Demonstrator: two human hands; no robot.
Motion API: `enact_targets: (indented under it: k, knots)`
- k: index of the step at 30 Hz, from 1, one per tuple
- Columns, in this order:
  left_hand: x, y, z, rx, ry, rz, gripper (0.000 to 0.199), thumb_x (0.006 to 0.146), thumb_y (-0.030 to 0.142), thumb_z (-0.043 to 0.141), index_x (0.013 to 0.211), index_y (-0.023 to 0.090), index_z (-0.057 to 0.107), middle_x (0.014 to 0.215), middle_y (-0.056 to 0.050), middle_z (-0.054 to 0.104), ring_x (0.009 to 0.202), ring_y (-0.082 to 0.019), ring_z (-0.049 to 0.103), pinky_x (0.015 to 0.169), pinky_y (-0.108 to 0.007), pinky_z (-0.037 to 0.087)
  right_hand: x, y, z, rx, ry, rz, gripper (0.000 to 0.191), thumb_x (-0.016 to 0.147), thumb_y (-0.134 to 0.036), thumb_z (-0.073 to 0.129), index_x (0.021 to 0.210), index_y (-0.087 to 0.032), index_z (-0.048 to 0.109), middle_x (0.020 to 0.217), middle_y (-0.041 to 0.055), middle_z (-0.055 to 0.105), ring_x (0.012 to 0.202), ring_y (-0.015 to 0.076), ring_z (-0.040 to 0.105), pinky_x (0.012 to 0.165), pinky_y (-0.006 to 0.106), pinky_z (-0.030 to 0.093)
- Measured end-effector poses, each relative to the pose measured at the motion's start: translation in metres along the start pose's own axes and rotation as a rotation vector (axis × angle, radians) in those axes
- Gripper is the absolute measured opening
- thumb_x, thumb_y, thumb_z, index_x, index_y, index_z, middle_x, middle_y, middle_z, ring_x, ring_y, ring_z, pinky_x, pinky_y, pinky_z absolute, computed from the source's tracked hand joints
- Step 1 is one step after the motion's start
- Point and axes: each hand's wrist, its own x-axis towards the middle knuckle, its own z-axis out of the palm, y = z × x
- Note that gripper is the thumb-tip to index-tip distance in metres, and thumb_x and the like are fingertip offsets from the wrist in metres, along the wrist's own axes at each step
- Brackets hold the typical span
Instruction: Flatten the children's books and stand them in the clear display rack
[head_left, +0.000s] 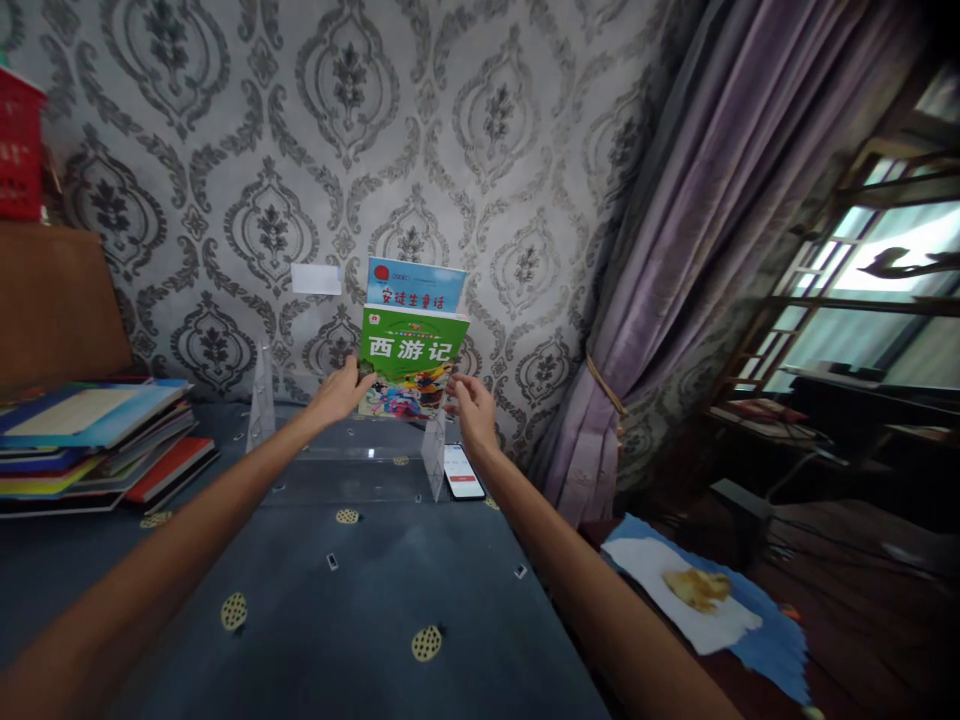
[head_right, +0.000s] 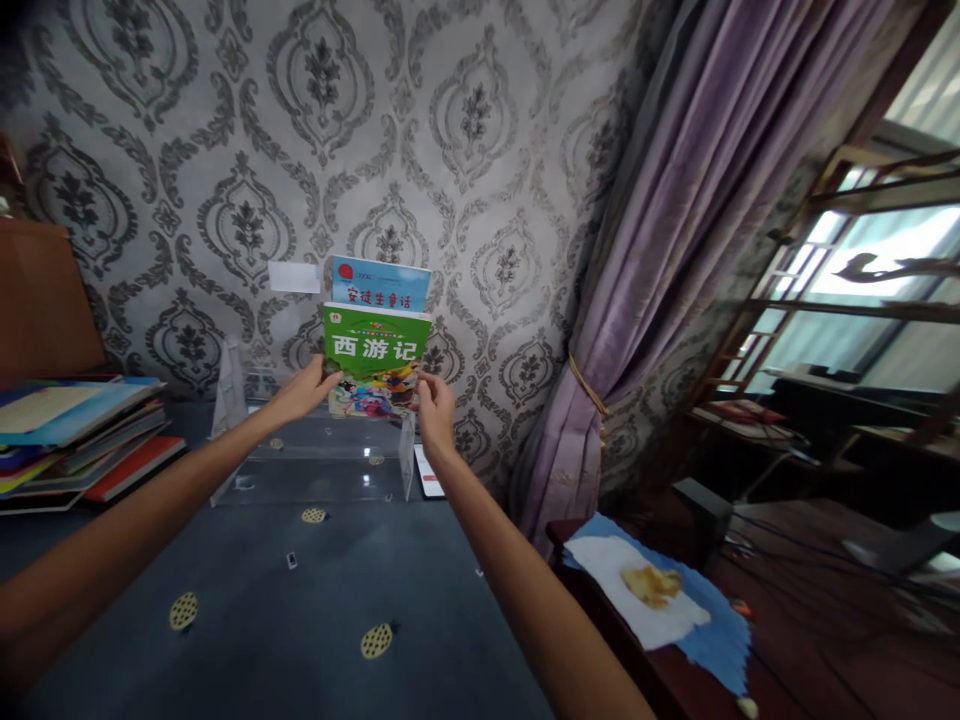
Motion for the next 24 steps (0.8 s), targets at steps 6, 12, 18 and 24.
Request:
enact_targets:
  k: [6, 12, 18, 24]
  knots:
    - [-0.026, -0.007, -0.001, -0.017, 0.126, 0.115, 0.037, 0.096, 0.037, 0.049, 0.125, 0.014, 0.049, 0.123, -0.021, 0.065, 0.123, -0.035, 0.060, 0.107, -0.051, 0.045, -0.107, 0.000, 0.038, 0.023, -0.215, 0.009, 0.033, 0.090, -0.049, 0.056, 0.107, -0.024, 0.069, 0.103, 0.0082, 0.073, 0.097, 0.0255, 0.070, 0.064, 0.031, 0.060]
    - [-0.078, -0.033, -0.005, 0.060, 0.195, 0.168, 0.036, 0.097, 0.027, 0.047, 0.131, 0.015, 0.050, 0.136, -0.017, 0.058, 0.133, -0.031, 0.049, 0.118, -0.050, 0.034, -0.219, 0.008, 0.051, -0.089, -0.491, 0.138, 0.031, 0.095, -0.048, 0.056, 0.111, -0.029, 0.074, 0.111, 0.0083, 0.076, 0.102, 0.0257, 0.072, 0.077, 0.035, 0.060]
    - [-0.118, -0.096, -0.036, 0.246, 0.248, 0.071, 0.035, 0.098, 0.023, 0.044, 0.131, 0.015, 0.053, 0.137, -0.017, 0.058, 0.135, -0.029, 0.048, 0.118, -0.048, 0.036, -0.263, 0.024, 0.037, -0.220, -0.544, 0.228, 0.034, 0.093, -0.053, 0.057, 0.112, -0.033, 0.076, 0.119, 0.0115, 0.076, 0.107, 0.0305, 0.073, 0.093, 0.047, 0.060]
    - [-0.149, -0.170, -0.098, 0.445, 0.290, -0.143, 0.043, 0.092, 0.023, 0.051, 0.133, 0.010, 0.053, 0.146, -0.026, 0.052, 0.147, -0.040, 0.037, 0.123, -0.062, 0.017, -0.268, 0.034, 0.038, -0.291, -0.583, 0.219, 0.035, 0.090, -0.057, 0.057, 0.107, -0.036, 0.079, 0.111, 0.0120, 0.079, 0.100, 0.0329, 0.075, 0.092, 0.051, 0.061]
